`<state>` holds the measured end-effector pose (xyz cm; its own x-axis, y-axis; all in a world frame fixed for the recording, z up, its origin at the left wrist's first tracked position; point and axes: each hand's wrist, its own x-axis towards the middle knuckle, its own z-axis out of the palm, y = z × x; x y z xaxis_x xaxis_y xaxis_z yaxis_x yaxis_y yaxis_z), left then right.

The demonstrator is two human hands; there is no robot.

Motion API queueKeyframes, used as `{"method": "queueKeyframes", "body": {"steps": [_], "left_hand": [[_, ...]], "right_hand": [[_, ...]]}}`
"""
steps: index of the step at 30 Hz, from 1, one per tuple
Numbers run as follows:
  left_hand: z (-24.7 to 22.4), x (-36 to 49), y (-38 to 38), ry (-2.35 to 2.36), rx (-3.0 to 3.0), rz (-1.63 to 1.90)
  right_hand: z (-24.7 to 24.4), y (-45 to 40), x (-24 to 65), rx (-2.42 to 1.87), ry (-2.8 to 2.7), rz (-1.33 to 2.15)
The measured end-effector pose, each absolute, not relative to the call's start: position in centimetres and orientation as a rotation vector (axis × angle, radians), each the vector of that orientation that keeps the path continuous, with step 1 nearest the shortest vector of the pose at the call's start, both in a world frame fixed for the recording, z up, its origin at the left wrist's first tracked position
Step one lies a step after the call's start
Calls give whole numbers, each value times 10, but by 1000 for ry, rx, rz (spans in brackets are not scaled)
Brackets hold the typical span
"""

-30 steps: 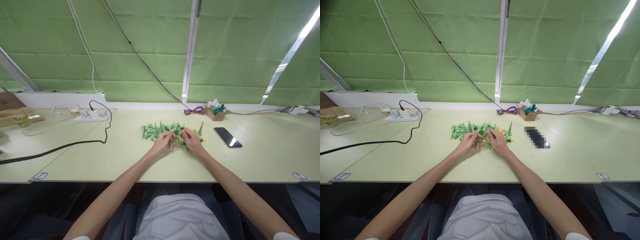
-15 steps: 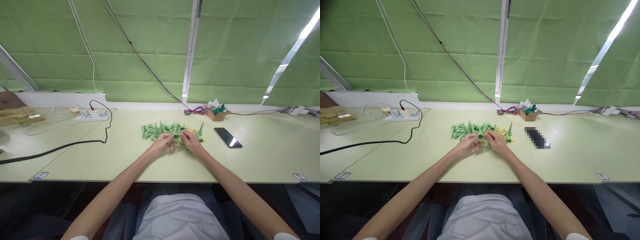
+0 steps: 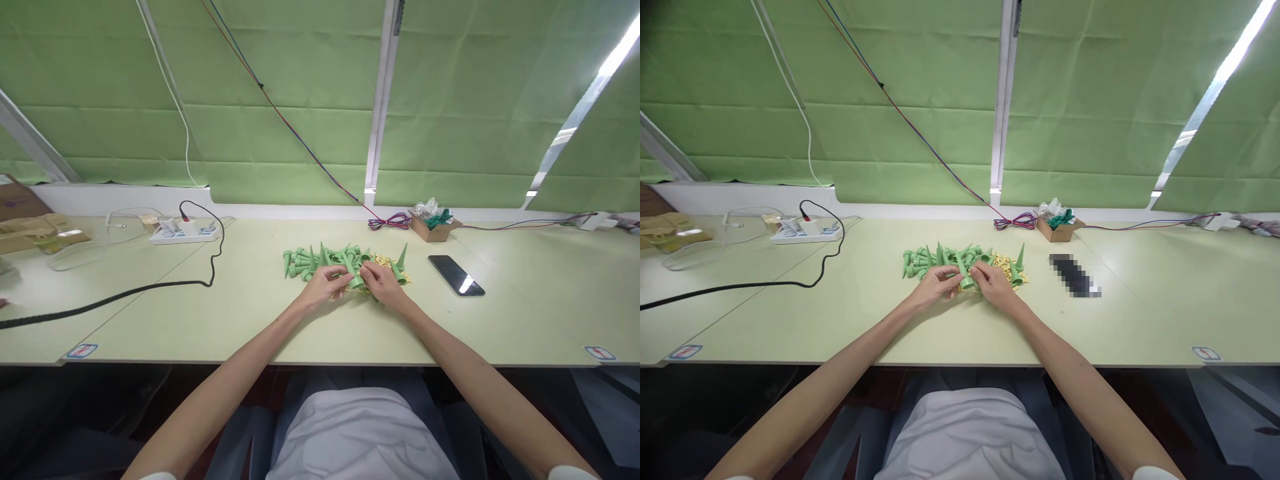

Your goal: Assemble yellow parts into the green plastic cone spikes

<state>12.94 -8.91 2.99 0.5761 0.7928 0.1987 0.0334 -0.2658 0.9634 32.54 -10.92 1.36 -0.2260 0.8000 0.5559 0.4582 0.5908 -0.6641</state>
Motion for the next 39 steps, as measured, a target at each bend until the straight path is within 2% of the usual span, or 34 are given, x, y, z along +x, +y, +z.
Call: {"method": "queueKeyframes", "body": {"steps": [13, 24, 32, 39], "left_hand": [[35, 137, -100, 851, 1953, 1104], [37, 140, -96, 869, 1705, 1110], [32, 139, -86, 864, 1619, 1061], [30, 139, -86, 903, 1641, 852]], "right_hand": [[13, -109, 322, -1075, -1865, 302], [12, -106, 322, -1159, -1721, 256], [15, -108, 323, -1145, -1722, 232], [13, -107, 324, -1127, -1780, 229]]}}
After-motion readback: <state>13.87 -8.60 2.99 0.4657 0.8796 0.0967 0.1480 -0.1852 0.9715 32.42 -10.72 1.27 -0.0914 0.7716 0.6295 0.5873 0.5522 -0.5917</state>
